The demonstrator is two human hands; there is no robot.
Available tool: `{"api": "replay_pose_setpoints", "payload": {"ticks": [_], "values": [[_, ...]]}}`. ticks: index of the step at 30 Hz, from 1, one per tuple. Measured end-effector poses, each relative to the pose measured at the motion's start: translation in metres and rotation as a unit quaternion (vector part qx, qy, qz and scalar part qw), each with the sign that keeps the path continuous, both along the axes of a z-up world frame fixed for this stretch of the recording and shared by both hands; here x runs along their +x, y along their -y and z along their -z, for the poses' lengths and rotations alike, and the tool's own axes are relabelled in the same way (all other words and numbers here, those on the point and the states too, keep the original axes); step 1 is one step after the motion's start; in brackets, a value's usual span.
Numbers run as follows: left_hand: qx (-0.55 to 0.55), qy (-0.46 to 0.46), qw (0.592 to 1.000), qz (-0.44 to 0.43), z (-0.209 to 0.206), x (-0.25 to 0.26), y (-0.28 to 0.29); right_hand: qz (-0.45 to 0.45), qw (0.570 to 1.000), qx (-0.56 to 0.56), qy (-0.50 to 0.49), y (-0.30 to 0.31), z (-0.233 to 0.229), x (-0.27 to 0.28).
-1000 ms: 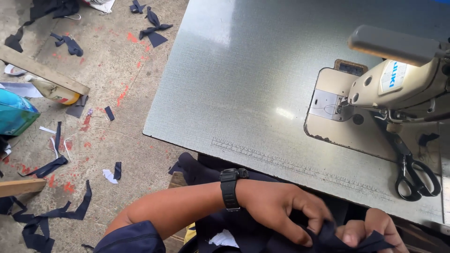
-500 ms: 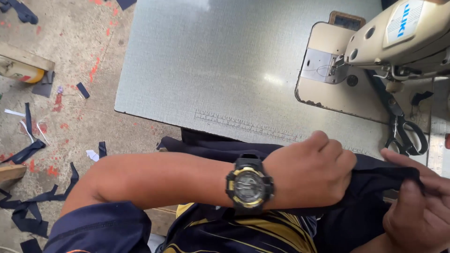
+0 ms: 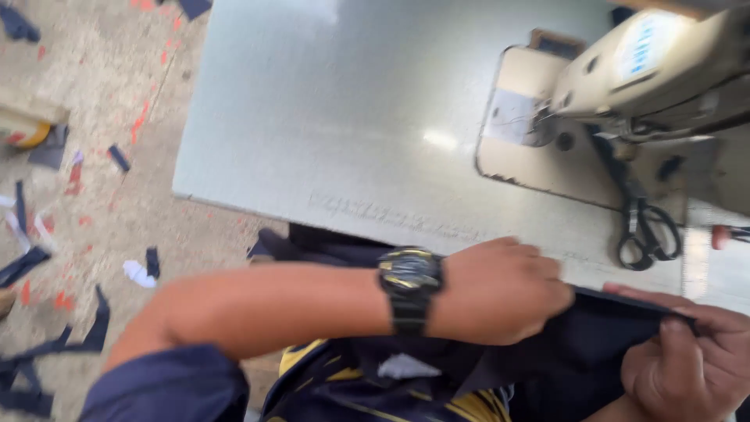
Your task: A person prepares a piece of dark blue fabric by folding it and trimming the edges with scissors at a sewing workstation.
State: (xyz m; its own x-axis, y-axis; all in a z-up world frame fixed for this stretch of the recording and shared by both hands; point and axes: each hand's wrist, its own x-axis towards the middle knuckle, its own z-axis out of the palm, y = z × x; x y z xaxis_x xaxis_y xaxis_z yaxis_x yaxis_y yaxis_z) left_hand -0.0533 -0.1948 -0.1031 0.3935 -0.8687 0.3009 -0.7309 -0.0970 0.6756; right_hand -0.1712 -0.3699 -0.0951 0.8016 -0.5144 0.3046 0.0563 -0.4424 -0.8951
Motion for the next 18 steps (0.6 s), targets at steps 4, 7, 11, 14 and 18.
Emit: {"api": "replay_pose_setpoints", "payload": {"ticks": [4,7,11,14,18], "values": [[-0.113,-0.167,0.978,0.048,-0.015,0.013,-0.036,0.084,0.991,0.072,0.08,0.02,0.007,-0.013],[-0.149,-0.278,0.948,0.048,-0.022,0.017,-0.054,-0.037,0.985,0.148,0.084,0.008,-0.015,-0.006],[-0.133,-0.24,0.96,-0.055,-0.009,0.015,-0.075,-0.093,0.995,-0.04,0.022,0.002,-0.038,0.015],[0.279,-0.276,0.918,-0.05,0.002,0.025,-0.064,-0.153,0.987,-0.004,0.045,-0.004,-0.056,0.019],[0.362,-0.57,0.736,-0.046,0.039,0.042,-0.09,-0.211,0.972,-0.006,0.1,-0.016,-0.104,0.022]]}}
